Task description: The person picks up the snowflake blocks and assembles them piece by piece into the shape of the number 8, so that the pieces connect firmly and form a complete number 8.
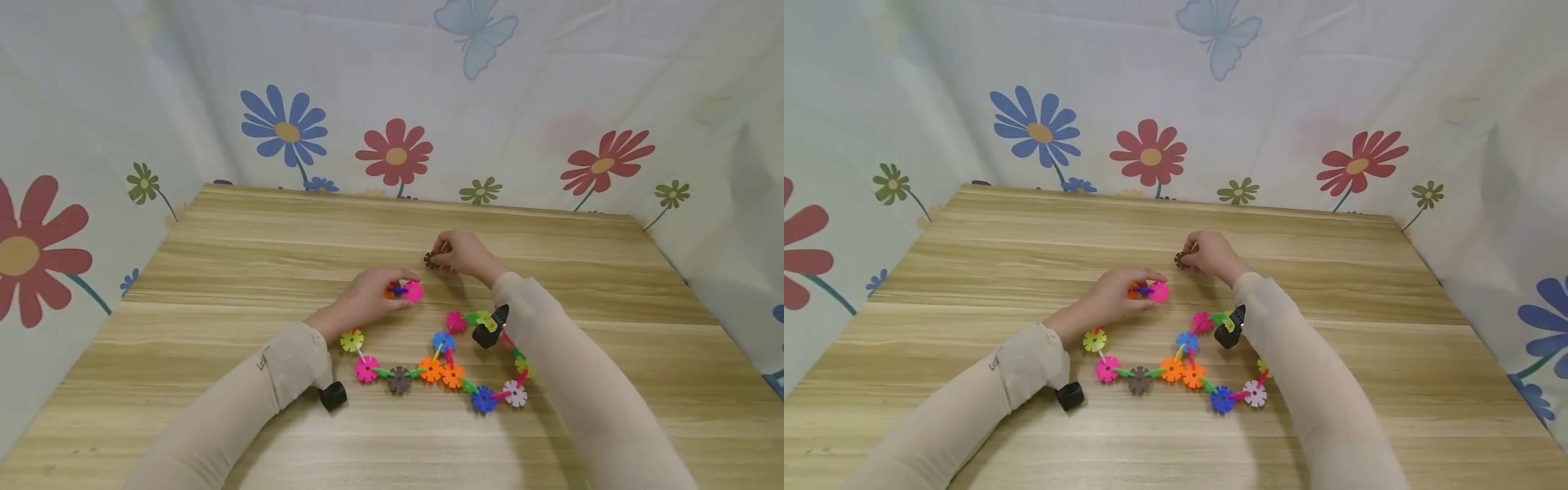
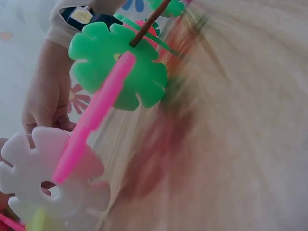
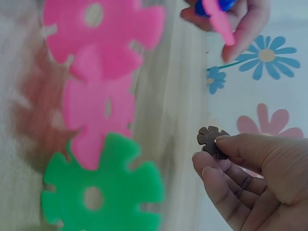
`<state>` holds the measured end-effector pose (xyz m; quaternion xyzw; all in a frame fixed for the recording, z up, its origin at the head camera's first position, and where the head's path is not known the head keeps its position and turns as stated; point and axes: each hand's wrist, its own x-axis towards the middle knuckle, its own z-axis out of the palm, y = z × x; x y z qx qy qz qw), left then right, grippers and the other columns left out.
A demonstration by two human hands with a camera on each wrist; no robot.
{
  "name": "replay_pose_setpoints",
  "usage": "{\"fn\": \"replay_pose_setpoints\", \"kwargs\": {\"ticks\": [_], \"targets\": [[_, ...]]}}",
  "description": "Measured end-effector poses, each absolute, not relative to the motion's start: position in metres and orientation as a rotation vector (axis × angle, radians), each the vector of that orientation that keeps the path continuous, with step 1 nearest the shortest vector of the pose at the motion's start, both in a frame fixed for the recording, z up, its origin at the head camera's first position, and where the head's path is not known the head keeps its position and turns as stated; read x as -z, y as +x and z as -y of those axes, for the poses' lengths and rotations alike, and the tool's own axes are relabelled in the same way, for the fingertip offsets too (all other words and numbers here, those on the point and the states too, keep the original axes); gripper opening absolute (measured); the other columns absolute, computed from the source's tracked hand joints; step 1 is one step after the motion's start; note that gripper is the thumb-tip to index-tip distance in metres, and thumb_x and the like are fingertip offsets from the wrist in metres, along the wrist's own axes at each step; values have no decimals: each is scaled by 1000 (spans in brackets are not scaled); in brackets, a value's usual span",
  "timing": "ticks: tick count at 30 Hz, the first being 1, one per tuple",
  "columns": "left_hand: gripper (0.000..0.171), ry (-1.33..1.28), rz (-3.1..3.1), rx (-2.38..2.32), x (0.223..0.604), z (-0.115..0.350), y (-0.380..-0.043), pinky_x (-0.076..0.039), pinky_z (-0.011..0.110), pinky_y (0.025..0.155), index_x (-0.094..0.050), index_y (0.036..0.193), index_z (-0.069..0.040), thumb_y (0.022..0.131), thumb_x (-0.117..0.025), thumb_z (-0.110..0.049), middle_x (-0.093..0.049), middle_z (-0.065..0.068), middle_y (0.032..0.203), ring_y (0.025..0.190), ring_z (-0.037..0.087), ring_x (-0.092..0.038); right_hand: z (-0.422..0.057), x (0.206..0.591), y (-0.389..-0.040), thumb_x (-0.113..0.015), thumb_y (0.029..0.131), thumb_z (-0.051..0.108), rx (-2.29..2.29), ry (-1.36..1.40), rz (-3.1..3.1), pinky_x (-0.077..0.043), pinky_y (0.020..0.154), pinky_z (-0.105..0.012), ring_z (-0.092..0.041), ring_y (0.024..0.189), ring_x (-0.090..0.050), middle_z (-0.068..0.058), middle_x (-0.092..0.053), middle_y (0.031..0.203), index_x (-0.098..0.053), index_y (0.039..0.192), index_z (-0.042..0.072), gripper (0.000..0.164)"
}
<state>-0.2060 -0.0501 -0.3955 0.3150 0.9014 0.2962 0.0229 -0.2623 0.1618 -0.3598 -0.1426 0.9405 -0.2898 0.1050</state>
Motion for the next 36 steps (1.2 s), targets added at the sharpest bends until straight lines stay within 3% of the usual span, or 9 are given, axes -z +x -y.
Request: {"fn": "replay_pose_setpoints", "kwargs": {"ticks": [10,19,29,36], "targets": [[42,951,-2792,-926,397,51,-207,-51,38,95,-63,126,-14,86,-73,-26,-66,5,126,106,20,-64,-165,346,-242,-61,91,3,1054,-463,-2763,-59,73,-38,-15,69,-67,-21,-67,91,-59,96,-4,9],[41,947,-2789,-939,397,50,-207,-49,39,98,-63,125,-14,87,-72,-27,-65,6,127,111,21,-63,-167,335,-210,-59,95,9,1076,-547,-2797,-59,62,-37,-35,77,-69,-24,-69,93,-56,100,-1,12],[42,914,-2787,-934,396,49,-206,-50,39,98,-63,126,-15,87,-71,-30,-64,5,128,111,21,-63,-165,338,-185,-60,95,14,846,-598,-2932,-54,59,-26,-25,71,-69,-15,-73,90,-57,101,4,12],[41,894,-2789,-944,397,50,-207,-49,38,99,-63,126,-16,88,-70,-31,-64,4,128,111,20,-62,-157,342,-171,-66,91,17,698,-693,-3076,-51,59,-24,-11,65,-61,-5,-73,83,-66,94,7,10]]}}
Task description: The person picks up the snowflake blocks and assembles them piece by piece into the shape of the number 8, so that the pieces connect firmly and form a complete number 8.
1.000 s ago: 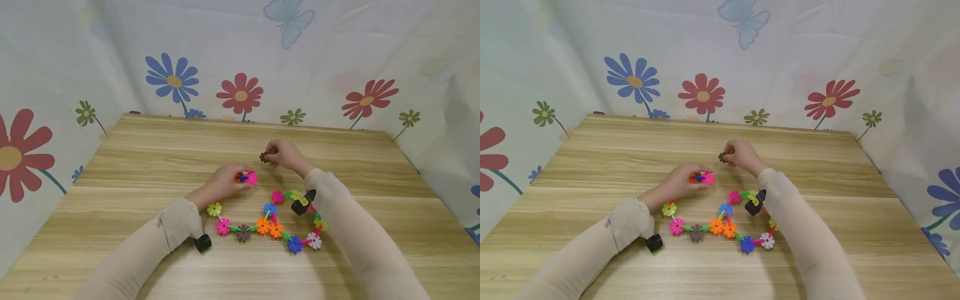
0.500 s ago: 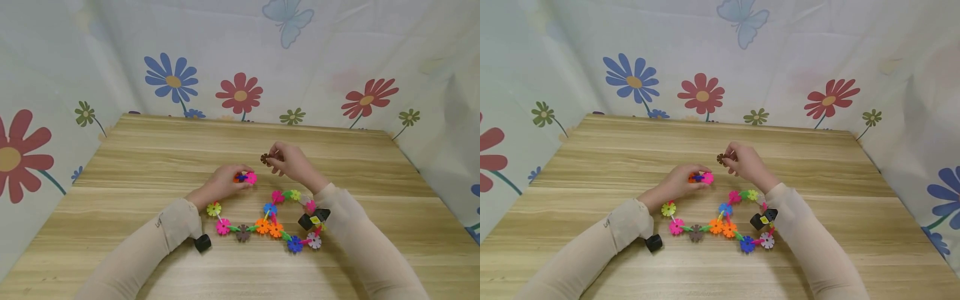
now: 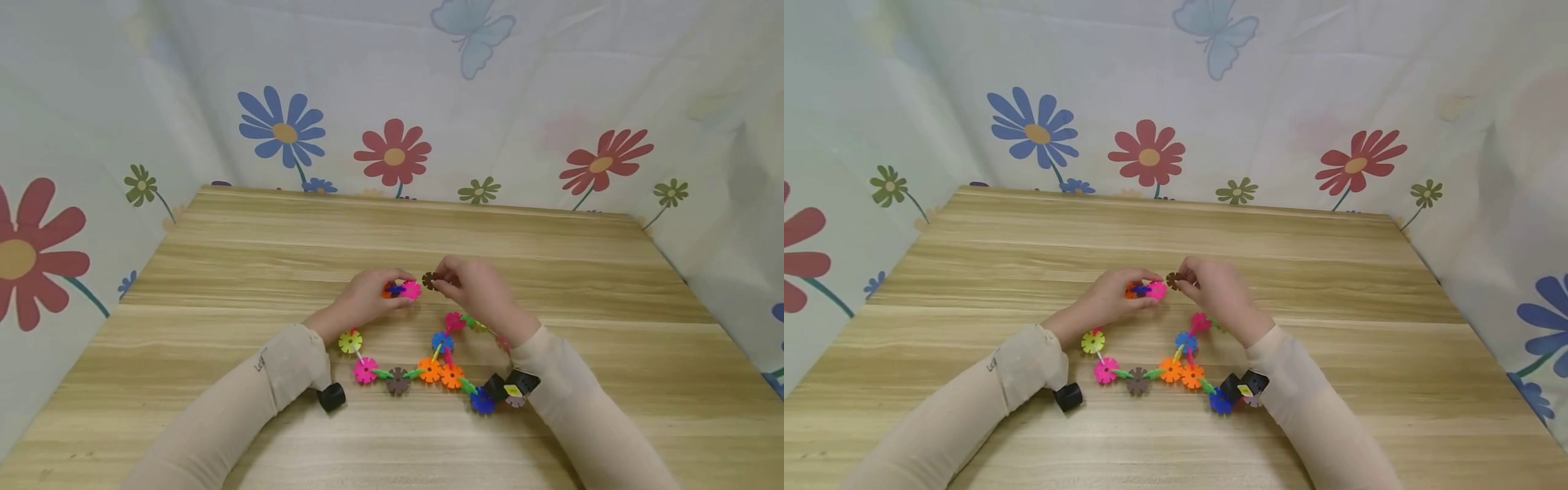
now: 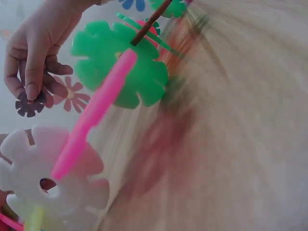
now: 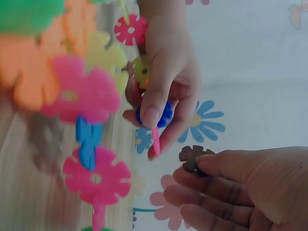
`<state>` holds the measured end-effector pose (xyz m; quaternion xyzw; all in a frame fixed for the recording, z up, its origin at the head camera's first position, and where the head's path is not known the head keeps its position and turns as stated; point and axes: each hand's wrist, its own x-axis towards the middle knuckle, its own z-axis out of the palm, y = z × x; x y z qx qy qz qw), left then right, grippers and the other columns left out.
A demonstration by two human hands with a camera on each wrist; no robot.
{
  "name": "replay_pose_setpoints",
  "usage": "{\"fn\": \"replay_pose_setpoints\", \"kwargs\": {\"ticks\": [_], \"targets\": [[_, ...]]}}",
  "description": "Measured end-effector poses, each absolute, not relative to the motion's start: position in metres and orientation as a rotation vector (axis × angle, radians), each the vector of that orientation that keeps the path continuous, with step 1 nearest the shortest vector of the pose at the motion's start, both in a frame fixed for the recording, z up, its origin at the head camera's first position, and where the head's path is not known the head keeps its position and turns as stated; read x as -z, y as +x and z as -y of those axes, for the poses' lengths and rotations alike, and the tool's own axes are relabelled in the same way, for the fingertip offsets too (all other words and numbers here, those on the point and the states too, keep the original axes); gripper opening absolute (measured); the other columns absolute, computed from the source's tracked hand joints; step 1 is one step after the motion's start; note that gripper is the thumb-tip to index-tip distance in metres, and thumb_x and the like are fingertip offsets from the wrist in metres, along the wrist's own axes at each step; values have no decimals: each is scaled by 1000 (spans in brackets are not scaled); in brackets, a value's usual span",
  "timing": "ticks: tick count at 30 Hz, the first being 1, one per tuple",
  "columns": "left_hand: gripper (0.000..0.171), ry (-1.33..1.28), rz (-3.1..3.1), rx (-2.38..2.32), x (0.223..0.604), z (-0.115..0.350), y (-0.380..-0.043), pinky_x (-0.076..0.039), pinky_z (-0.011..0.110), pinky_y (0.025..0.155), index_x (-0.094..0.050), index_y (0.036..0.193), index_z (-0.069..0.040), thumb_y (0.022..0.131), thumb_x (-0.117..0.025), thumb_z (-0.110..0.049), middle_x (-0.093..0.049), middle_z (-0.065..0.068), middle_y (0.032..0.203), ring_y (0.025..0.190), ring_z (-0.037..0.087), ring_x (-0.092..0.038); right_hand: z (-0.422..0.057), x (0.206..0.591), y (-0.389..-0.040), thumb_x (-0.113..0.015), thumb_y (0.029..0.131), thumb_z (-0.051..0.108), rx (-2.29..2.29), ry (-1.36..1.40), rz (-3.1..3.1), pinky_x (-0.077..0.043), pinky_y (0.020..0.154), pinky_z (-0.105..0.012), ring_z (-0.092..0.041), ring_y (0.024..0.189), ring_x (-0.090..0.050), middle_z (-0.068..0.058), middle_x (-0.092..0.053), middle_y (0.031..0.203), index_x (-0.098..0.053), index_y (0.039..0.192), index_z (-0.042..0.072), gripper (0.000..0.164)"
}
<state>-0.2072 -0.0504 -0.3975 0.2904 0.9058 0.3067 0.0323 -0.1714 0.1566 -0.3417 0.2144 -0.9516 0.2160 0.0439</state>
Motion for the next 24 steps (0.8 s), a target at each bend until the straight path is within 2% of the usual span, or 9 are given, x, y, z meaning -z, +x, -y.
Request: {"fn": "replay_pose_setpoints", "kwargs": {"ticks": [7,16,24], "targets": [[41,886,-2776,-959,398,51,-207,-48,38,102,-63,126,-16,89,-69,-32,-64,4,128,118,22,-60,-152,344,-165,-69,89,17,-469,714,2842,-45,54,-21,-7,56,-53,0,-69,72,-65,85,10,9],[40,885,-2780,-963,397,51,-208,-48,38,100,-64,125,-16,89,-69,-32,-65,4,126,116,21,-61,-144,344,-162,-70,88,21,-239,724,2895,-37,46,-19,-7,51,-49,1,-70,72,-64,82,11,13],[40,858,-2772,-966,395,51,-206,-47,39,102,-64,125,-15,88,-69,-32,-65,5,127,118,22,-60,-138,347,-162,-69,89,20,-195,714,2924,-36,45,-20,-8,50,-48,0,-67,69,-62,82,10,14]]}}
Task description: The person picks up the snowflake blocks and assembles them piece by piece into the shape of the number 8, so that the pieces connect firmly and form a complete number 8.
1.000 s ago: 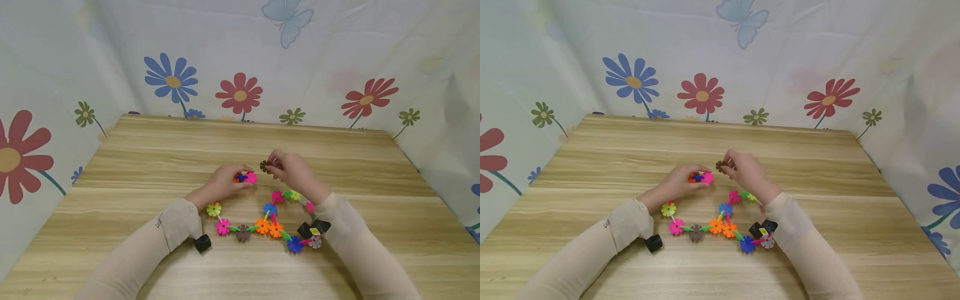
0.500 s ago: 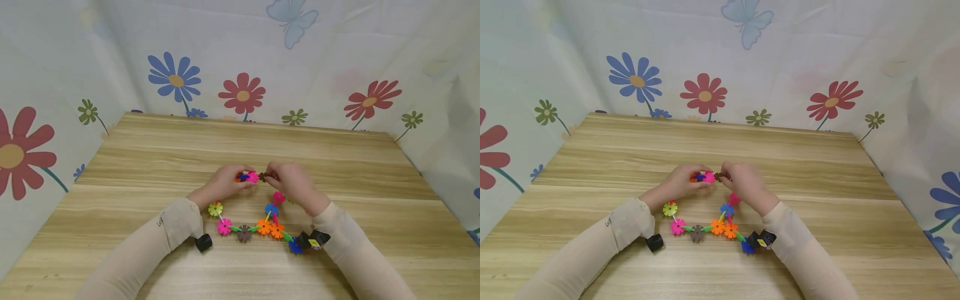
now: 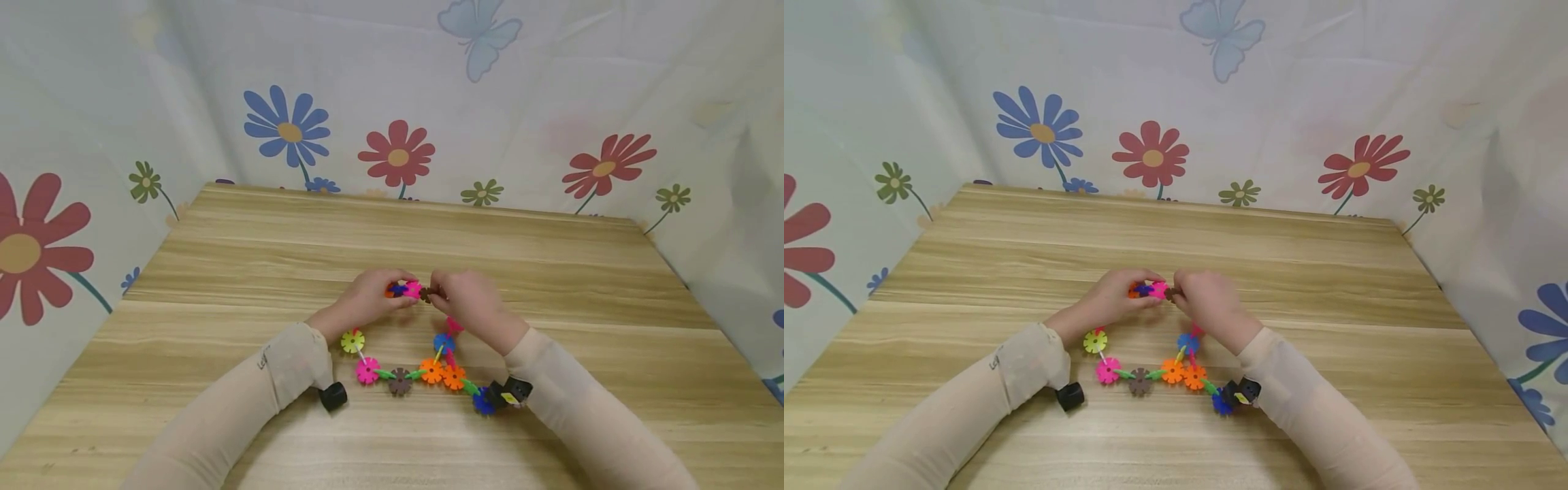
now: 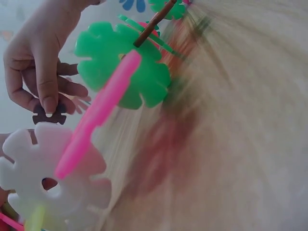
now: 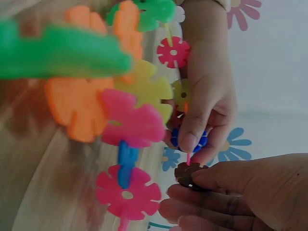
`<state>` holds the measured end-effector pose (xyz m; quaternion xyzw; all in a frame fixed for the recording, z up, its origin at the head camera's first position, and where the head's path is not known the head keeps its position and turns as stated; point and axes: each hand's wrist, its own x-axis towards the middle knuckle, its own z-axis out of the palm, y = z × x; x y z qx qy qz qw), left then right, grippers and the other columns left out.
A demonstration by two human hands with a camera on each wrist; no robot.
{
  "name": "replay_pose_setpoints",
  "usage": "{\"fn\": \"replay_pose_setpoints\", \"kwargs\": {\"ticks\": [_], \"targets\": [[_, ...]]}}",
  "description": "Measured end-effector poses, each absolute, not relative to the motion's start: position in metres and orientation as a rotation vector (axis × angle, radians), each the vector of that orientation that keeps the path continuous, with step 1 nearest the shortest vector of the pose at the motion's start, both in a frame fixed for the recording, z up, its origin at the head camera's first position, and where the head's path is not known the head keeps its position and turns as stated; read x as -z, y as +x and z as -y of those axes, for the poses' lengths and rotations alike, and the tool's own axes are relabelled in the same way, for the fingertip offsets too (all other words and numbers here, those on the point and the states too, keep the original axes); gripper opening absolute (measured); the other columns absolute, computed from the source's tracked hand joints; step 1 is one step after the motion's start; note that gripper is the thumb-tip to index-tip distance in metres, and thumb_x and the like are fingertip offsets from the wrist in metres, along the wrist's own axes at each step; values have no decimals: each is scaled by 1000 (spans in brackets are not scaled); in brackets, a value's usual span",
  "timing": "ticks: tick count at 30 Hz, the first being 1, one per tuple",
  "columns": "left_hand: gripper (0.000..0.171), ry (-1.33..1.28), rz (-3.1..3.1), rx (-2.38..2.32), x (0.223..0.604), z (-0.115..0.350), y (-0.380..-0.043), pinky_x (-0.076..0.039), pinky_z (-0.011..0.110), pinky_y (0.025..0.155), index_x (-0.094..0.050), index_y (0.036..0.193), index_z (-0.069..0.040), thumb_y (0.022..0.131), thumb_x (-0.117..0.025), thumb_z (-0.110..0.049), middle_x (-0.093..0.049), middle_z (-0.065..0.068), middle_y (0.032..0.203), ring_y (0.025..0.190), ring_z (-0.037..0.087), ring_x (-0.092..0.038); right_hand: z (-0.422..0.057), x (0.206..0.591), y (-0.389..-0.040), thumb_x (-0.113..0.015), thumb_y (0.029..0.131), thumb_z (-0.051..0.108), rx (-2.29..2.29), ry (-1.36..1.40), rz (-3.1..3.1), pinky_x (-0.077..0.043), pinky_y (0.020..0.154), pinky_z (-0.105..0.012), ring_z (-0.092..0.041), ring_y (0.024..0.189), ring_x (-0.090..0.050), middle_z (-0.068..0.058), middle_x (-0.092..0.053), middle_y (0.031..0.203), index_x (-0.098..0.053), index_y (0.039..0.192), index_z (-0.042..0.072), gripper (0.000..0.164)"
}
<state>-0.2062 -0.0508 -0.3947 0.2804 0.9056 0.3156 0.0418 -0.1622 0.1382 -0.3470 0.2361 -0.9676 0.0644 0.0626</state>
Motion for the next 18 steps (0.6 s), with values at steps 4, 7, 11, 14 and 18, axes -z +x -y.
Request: {"fn": "replay_pose_setpoints", "kwargs": {"ticks": [4,7,11,14,18], "targets": [[39,854,-2774,-971,395,51,-206,-48,38,101,-64,124,-15,89,-69,-32,-65,5,125,116,22,-60,-134,350,-163,-68,89,19,-227,699,2950,-37,45,-19,-8,50,-48,-1,-66,67,-62,82,9,14],[39,855,-2783,-976,396,52,-207,-49,38,99,-64,123,-15,89,-69,-33,-66,5,124,113,22,-62,-132,353,-164,-67,90,18,-260,698,2959,-36,46,-19,-8,51,-47,-1,-64,66,-62,80,8,15],[39,842,-2789,-999,397,52,-207,-50,37,96,-65,122,-15,88,-69,-33,-67,5,123,109,21,-63,-130,356,-166,-66,91,18,-322,688,2976,-34,46,-19,-9,50,-45,-1,-59,62,-59,78,8,18],[38,828,-2783,-1024,398,52,-208,-51,37,94,-66,122,-14,88,-70,-31,-67,6,123,107,21,-63,-129,357,-166,-65,92,16,-386,670,2990,-33,46,-19,-9,50,-46,-1,-58,61,-57,78,7,18],[36,790,-2764,-1088,399,51,-208,-52,36,93,-67,120,-13,87,-71,-29,-68,7,121,104,21,-63,-129,359,-167,-65,92,14,-475,653,2979,-34,46,-19,-9,50,-46,-1,-57,62,-55,78,7,18]]}}
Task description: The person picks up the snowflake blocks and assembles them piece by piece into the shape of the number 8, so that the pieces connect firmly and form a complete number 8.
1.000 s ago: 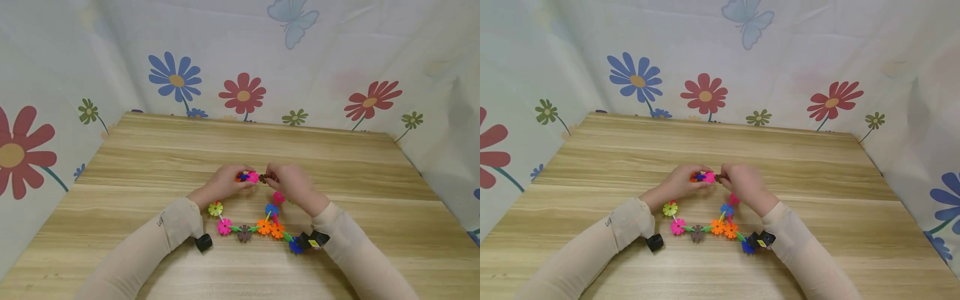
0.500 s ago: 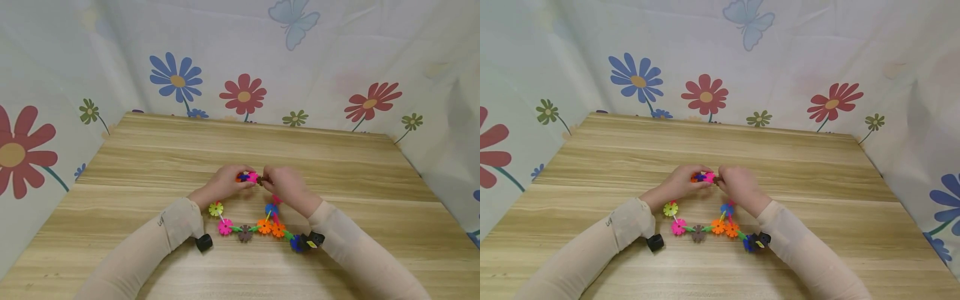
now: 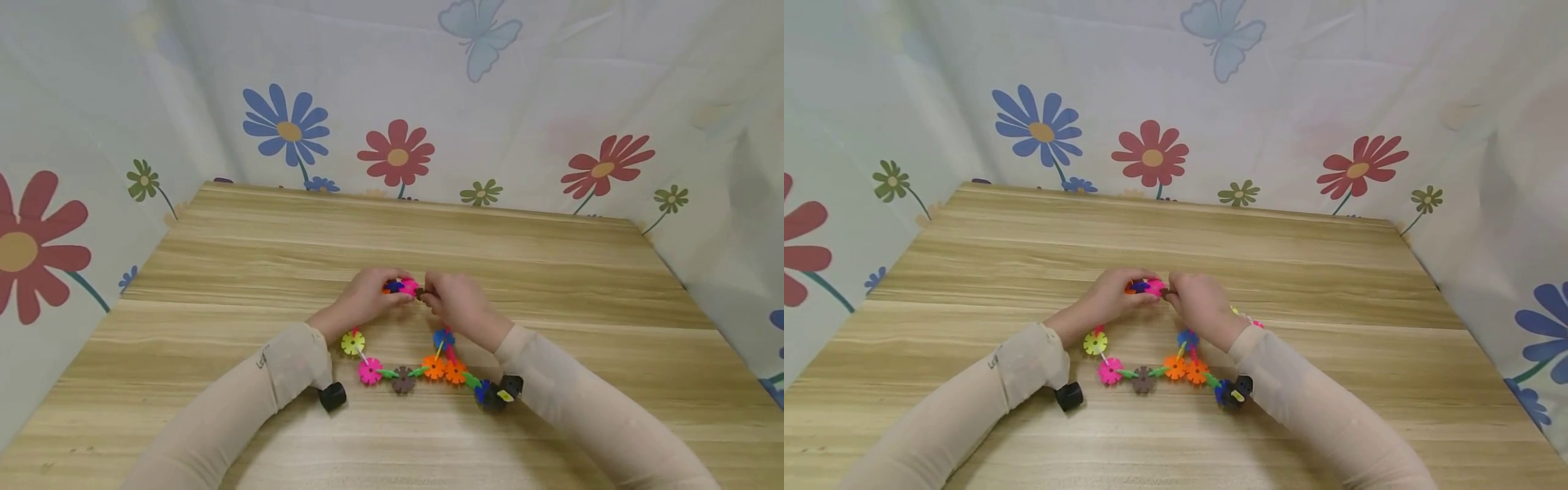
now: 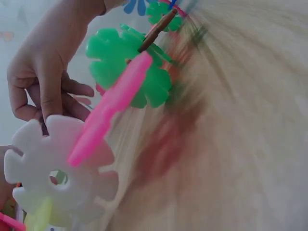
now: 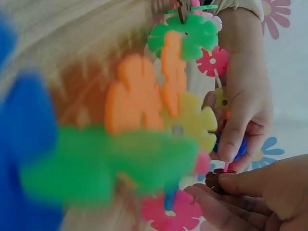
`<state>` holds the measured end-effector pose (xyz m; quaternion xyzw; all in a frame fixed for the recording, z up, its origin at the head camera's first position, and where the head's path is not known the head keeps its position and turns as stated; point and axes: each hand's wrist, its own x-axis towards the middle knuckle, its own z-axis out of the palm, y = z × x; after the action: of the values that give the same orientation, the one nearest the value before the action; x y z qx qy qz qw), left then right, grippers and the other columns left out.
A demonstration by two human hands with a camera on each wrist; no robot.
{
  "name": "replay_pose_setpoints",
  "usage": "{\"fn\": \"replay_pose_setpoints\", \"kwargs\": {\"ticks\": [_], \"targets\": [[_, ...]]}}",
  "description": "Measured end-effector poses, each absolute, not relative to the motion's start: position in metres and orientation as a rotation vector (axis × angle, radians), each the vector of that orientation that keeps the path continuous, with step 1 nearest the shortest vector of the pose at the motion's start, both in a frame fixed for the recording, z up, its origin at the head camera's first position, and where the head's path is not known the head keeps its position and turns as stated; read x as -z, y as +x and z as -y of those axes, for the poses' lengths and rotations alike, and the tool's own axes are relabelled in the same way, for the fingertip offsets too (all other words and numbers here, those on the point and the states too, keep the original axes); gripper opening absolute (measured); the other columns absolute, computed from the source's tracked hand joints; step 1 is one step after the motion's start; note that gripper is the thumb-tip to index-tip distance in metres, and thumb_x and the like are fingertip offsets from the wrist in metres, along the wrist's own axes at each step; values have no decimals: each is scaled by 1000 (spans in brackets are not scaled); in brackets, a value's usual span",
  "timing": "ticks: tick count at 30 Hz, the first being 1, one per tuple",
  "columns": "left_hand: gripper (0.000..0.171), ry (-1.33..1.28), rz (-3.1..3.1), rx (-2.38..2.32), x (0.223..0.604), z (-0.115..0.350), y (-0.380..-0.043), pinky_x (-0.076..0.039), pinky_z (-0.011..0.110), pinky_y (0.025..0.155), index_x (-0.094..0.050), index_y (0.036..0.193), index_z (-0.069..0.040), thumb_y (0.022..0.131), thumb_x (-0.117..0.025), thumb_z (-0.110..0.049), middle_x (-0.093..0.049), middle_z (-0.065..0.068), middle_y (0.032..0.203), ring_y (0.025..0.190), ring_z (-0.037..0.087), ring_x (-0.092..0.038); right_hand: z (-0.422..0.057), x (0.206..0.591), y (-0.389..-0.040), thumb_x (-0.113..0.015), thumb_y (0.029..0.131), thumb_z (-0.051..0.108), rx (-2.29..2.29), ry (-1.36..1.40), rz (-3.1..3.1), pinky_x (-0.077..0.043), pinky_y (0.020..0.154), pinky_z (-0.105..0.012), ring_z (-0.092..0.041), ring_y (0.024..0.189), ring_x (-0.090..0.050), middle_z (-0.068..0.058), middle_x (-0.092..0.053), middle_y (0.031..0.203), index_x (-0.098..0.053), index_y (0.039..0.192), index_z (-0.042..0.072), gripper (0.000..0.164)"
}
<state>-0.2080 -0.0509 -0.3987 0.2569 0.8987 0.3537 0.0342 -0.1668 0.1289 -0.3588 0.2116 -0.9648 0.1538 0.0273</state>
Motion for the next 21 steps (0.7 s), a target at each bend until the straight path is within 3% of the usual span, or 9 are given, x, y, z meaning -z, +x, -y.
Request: {"fn": "replay_pose_setpoints", "kwargs": {"ticks": [7,14,18,21], "targets": [[33,820,-2818,-1009,398,48,-205,-52,35,88,-68,115,-9,87,-71,-29,-70,8,113,98,21,-64,-128,362,-170,-65,92,15,-524,654,2988,-36,46,-19,-9,50,-48,0,-60,62,-56,77,9,19],[35,706,-2831,-966,397,47,-204,-52,36,85,-65,118,-14,88,-70,-32,-70,6,112,94,20,-63,-132,357,-173,-68,89,17,-563,700,3028,-42,53,-21,-10,58,-54,-3,-67,73,-61,83,8,13],[38,683,-2822,-971,397,49,-204,-51,33,79,-63,121,-17,88,-70,-34,-70,4,107,87,17,-61,-135,349,-169,-70,88,23,-527,678,3061,-47,59,-24,-12,64,-58,-4,-69,78,-64,86,8,17],[41,686,-2809,-986,398,51,-205,-47,29,70,-61,126,-18,88,-69,-34,-68,2,97,79,16,-56,-138,344,-163,-68,90,27,-484,628,3096,-45,57,-24,-12,60,-54,-2,-66,74,-63,87,7,21]]}}
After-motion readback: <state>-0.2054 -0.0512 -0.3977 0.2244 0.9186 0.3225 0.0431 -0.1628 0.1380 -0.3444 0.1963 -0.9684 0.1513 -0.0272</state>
